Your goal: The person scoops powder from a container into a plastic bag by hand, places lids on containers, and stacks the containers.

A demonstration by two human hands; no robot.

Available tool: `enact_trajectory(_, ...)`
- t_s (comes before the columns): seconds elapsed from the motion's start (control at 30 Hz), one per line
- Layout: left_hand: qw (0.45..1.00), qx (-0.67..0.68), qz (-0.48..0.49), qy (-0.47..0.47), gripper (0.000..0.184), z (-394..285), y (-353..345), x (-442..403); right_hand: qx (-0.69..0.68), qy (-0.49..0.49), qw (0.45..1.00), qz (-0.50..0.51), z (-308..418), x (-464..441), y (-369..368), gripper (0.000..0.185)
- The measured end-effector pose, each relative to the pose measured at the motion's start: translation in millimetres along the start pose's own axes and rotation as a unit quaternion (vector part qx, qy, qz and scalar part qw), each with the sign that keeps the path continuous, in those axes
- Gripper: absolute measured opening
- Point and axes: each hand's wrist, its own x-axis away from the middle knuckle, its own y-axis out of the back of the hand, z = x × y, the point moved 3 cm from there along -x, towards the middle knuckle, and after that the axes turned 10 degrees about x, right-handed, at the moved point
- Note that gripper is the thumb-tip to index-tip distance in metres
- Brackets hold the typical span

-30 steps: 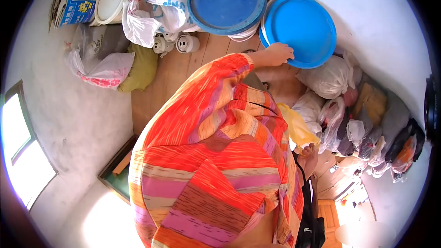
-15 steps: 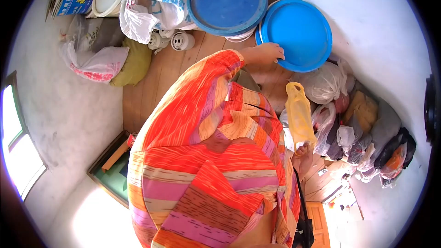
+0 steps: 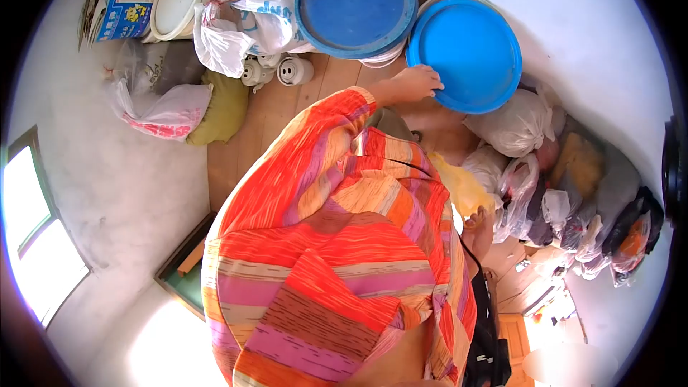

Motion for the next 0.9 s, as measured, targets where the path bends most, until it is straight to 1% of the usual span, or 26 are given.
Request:
enact_trajectory(0.07,0.99,-0.026,-0.136,0.028,0.032,-16,30,-1,0.026,-0.013,1.0,-0.004,1,-2,-17,0.03)
enact_trajectory(0.1,0.978,-0.03,-0.193,0.068,0.036,-13,50,1,0.033,-0.004,0.999,0.013,1,-5,-21,0.031)
enact_trajectory(0.13,0.962,-0.035,-0.247,0.107,0.04,-6,70,6,0.024,-0.006,1.0,0.008,1,-8,-23,0.031)
enact_trajectory(0.2,0.92,-0.104,-0.303,0.225,0.045,3,98,25,0.014,-0.01,1.0,0.022,1,-17,-25,0.031)
enact_trajectory(0.23,0.924,-0.106,-0.295,0.22,0.045,13,100,34,0.024,-0.008,0.999,0.025,2,-20,-28,0.031)
enact_trajectory(0.3,0.922,-0.13,-0.208,0.3,0.047,44,89,50,0.032,-0.003,0.999,0.032,4,-27,-35,0.031)
enact_trajectory(0.33,0.926,-0.131,-0.201,0.293,0.047,50,89,53,0.048,0.003,0.998,0.043,7,-27,-43,0.031)
enact_trajectory(0.4,0.947,-0.089,-0.166,0.262,0.045,59,85,56,0.043,-0.001,0.999,0.029,10,-25,-56,0.032)
enact_trajectory(0.47,0.946,-0.078,-0.164,0.268,0.042,60,87,55,0.049,-0.002,0.996,0.07,11,-22,-69,0.033)
enact_trajectory(0.53,0.945,-0.067,-0.161,0.275,0.038,58,91,55,0.038,-0.005,0.997,0.074,4,-24,-71,0.033)
enact_trajectory(0.6,0.94,-0.004,-0.18,0.29,0.035,58,103,55,0.023,-0.009,0.995,0.094,0,-25,-73,0.034)
enact_trajectory(0.63,0.942,-0.006,-0.174,0.287,0.035,48,115,55,0.018,-0.012,0.996,0.086,-2,-24,-73,0.034)
enact_trajectory(0.77,0.936,0.063,-0.207,0.279,0.038,12,188,71,-0.011,-0.015,0.997,0.071,-10,-20,-70,0.033)
enact_trajectory(0.8,0.932,0.091,-0.192,0.293,0.041,7,210,77,-0.016,-0.017,0.997,0.071,-14,-22,-66,0.033)
enact_trajectory(0.83,0.931,0.082,-0.191,0.299,0.043,7,230,82,-0.017,-0.018,0.997,0.076,-18,-26,-62,0.033)
enact_trajectory(0.87,0.921,0.15,-0.208,0.293,0.043,17,241,90,-0.018,-0.019,0.996,0.083,-21,-29,-61,0.032)
enact_trajectory(0.9,0.918,0.156,-0.204,0.303,0.042,12,254,91,-0.003,-0.024,0.997,0.08,-21,-30,-62,0.03)
